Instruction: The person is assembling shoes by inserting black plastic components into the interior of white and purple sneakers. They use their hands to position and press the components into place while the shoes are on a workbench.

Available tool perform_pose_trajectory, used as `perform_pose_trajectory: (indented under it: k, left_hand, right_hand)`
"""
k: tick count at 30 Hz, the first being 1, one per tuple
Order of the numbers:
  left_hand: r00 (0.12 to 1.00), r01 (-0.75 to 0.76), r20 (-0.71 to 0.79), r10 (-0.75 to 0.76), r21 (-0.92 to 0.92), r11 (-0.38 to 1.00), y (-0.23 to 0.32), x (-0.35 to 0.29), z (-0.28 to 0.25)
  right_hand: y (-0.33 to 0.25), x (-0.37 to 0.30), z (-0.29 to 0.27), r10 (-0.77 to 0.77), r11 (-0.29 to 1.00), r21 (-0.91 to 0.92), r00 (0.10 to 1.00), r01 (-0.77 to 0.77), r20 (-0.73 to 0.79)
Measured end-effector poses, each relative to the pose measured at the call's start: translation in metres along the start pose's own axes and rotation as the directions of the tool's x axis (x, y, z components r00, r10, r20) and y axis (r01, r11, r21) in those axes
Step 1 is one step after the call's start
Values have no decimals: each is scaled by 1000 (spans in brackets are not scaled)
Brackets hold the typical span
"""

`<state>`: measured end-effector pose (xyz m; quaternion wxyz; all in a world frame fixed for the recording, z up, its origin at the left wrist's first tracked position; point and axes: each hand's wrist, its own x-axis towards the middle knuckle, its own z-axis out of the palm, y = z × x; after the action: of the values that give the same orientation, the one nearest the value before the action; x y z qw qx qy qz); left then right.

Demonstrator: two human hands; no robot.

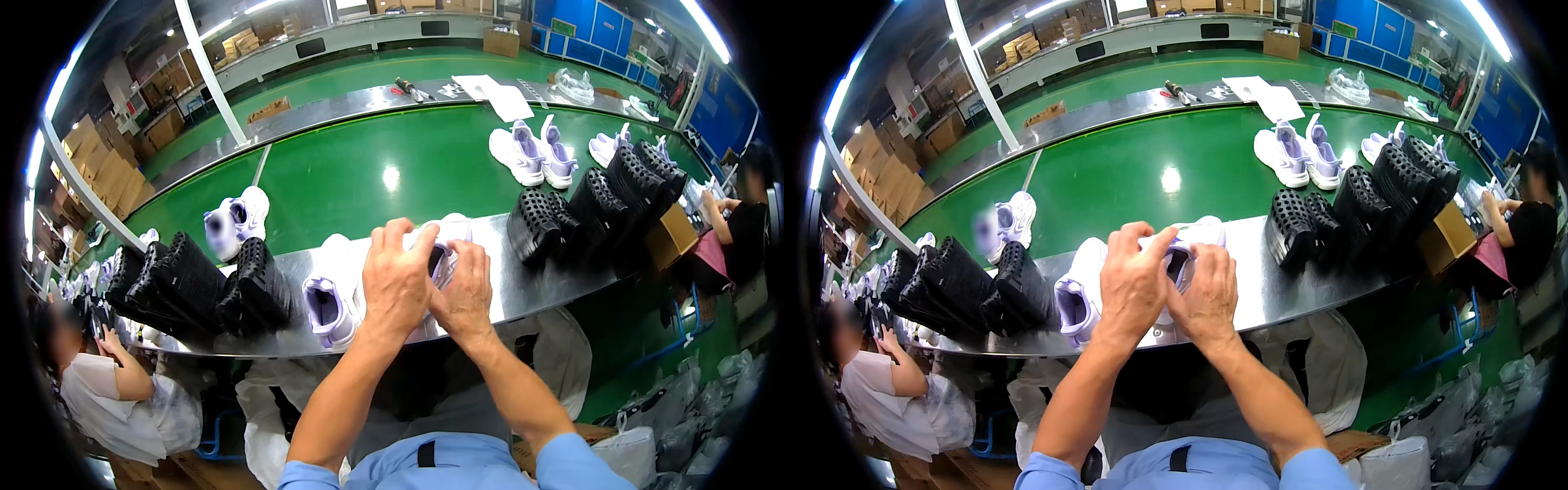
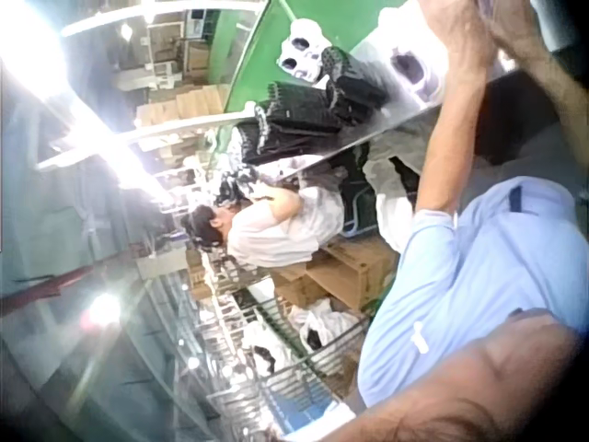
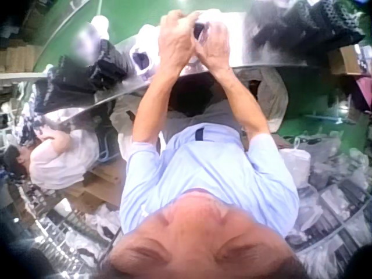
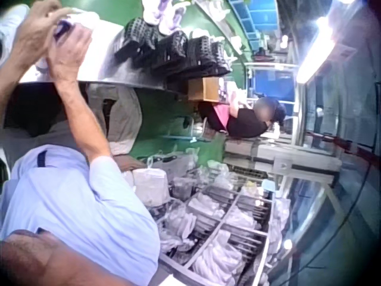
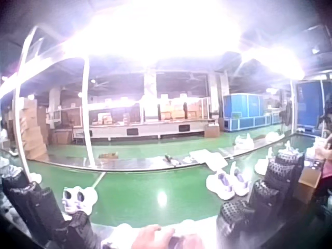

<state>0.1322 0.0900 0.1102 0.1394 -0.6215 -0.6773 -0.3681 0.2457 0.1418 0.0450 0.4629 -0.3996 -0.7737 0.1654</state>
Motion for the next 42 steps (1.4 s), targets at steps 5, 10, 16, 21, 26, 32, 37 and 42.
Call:
perform_pose_trajectory:
  k: [5, 10, 16, 21, 26, 32, 37, 42]
  left_hand:
    - [987, -159, 34, 157, 56, 986, -14, 3, 28]
    - [972, -224, 95, 217, 69, 972, -28, -4, 24]
    - [899, -364, 333, 285, 204, 909, -19, 3, 6]
    - [941, -292, 149, 305, -98, 951, -17, 7, -4]
    - [990, 30, 125, -65, 262, 965, -22, -28, -9]
    - [937, 132, 303, -176, 161, 978, -24, -25, -1]
    - [917, 226, 314, -248, 105, 969, -28, -22, 1]
    - [911, 270, 303, -279, 70, 960, -34, -23, 3]
  right_hand:
    - [1, -7, 14, 428, 837, 264, 874, -479, 230]
    - [20, -12, 19, 492, 731, 420, 842, -538, 222]
    - [6, -9, 13, 496, 761, 361, 842, -539, 210]
    - [-7, -19, 18, 437, 775, 393, 869, -494, 231]
    - [-17, -47, 43, 458, 631, 564, 843, -533, 284]
    - [25, 3, 18, 523, 141, 750, 692, -646, 498]
    - [37, 76, -3, 309, -168, 496, 432, -852, 847]
    - [46, 88, 1, 33, -221, 424, 428, -878, 903]
